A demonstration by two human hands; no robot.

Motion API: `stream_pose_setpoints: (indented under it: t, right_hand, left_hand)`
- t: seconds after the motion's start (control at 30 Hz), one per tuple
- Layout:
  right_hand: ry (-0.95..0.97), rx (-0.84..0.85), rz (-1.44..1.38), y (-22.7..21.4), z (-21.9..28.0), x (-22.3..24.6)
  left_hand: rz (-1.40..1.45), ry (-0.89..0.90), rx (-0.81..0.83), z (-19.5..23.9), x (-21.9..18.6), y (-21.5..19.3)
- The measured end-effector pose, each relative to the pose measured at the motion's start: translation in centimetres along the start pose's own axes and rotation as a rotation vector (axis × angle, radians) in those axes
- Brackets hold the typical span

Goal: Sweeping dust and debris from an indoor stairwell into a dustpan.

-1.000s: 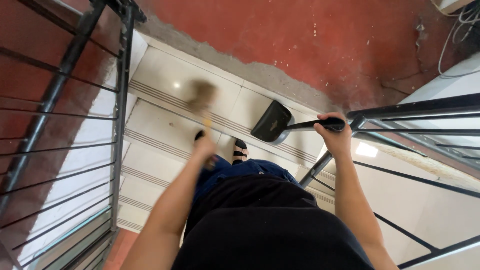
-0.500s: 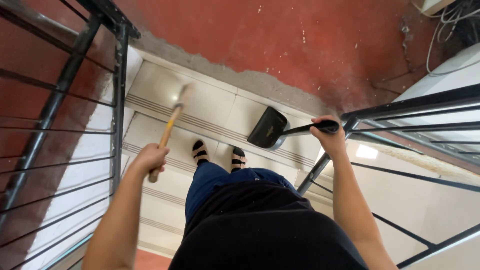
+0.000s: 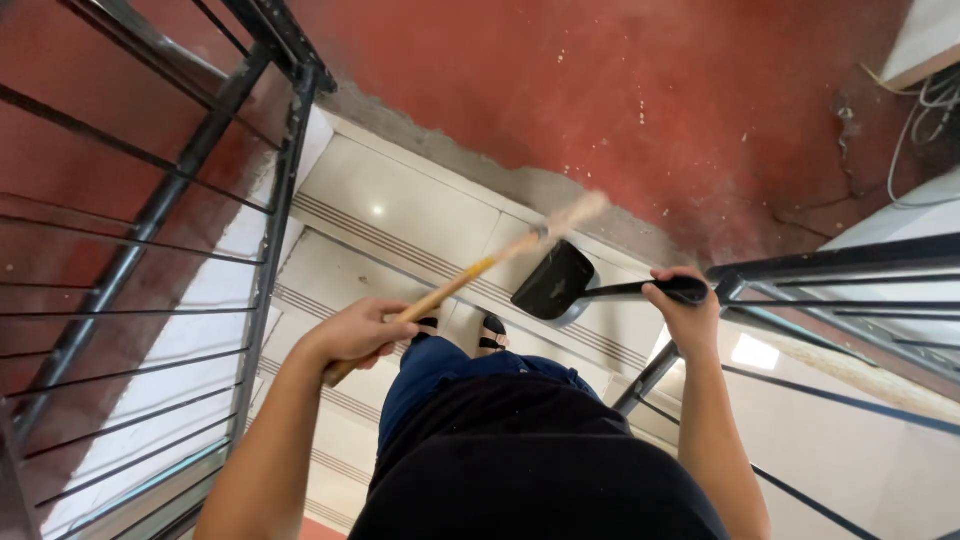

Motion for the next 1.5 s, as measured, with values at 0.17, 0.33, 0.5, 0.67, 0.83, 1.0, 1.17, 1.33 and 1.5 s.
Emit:
stream_pose_setpoints:
  t: [0.17, 0.33, 0.5, 0.67, 0.83, 1.0, 1.17, 1.33, 1.5]
  right_hand:
    - [-0.018, -0.006, -0.007, 0.7, 0.7, 1.2]
    - [0.038, -0.071, -0.064, 1.7, 1.8, 2.3]
    - [0.129, -0.218, -0.137, 3.3, 3.6, 2.9]
    - [0.196, -0.382, -0.167, 5.8, 5.4, 4.7]
    - [0.259, -0.564, -0.192, 8.3, 6.6, 5.9]
    - [0.285, -0.738, -0.207, 9.8, 7.7, 7.7]
    - [0.305, -0.909, -0.208, 9.4, 9.6, 7.8]
    - [0.286, -1.062, -0.249, 8.2, 12.3, 7.7]
    - [0.242, -1.180, -0.265, 7.8, 14.3, 8.4]
  left_hand:
    - [-0.243, 0.078, -0.315, -2.5, 0.7, -3.4]
    - [-0.575, -0.087, -0.653, -8.1, 0.0, -9.2]
    - [-0.478, 0.005, -0.803, -7.5, -1.5, -17.5]
    - [-0.537, -0.059, -0.798, -10.8, -1.1, -24.7]
    - [-0.676, -0.084, -0.544, -13.0, -2.3, -18.4]
    - [-1.027, 0.063, -0.045, -8.0, -4.2, -9.5]
    - [-0.970, 0.176, 0.101, -4.5, -10.7, -13.2]
    - [-0.821, 0.253, -0.259, -11.7, -11.9, -25.3]
    - [-0.803, 0.322, -0.797, -26.1, -8.4, -35.4]
Point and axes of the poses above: each hand's wrist, its own z-axis away from the middle knuckle, its own y-axis out of the palm, x = y × z, the point moved 7 cm from there along -z, towards the middle knuckle, and after that the axes turned 5 degrees about -y, right-handed, at the moved point
